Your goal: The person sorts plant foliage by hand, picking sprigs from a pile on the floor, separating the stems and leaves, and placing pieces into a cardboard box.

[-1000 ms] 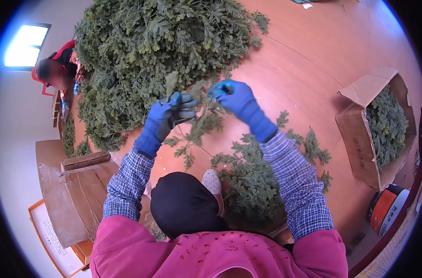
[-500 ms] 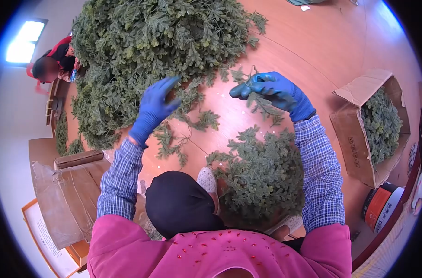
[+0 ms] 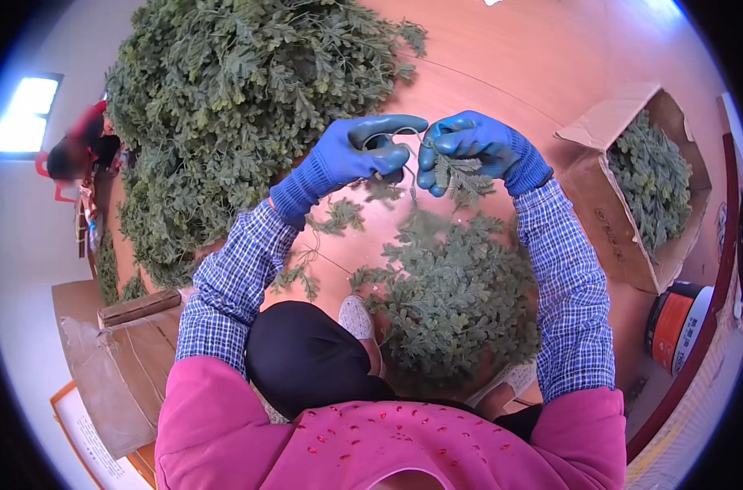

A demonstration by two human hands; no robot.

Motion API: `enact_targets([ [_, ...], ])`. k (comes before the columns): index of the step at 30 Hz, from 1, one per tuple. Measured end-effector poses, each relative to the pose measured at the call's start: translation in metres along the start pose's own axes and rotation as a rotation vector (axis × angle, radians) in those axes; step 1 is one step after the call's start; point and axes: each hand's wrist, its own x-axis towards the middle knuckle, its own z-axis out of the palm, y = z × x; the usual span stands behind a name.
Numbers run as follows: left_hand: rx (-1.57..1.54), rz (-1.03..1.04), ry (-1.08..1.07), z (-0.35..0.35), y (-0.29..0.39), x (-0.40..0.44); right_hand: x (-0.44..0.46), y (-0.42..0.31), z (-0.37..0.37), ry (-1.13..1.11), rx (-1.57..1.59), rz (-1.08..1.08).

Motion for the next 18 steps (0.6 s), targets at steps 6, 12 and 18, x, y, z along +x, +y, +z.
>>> enact_targets([
  [6, -0.192, -0.133, 0.253, 0.018, 0.015, 0.004, -0.010, -0.005, 0.010, 0.313, -0.397, 0.040],
  [12, -0.187, -0.245, 0.396, 0.018, -0.001, 0.010, -0.005, 0.019, 0.009, 0.235, -0.229, -0.033],
  [18, -0.178, -0.223, 0.312, 0.022, 0.008, 0.012, -0.001, 0.025, 0.021, 0.072, 0.004, 0.105],
])
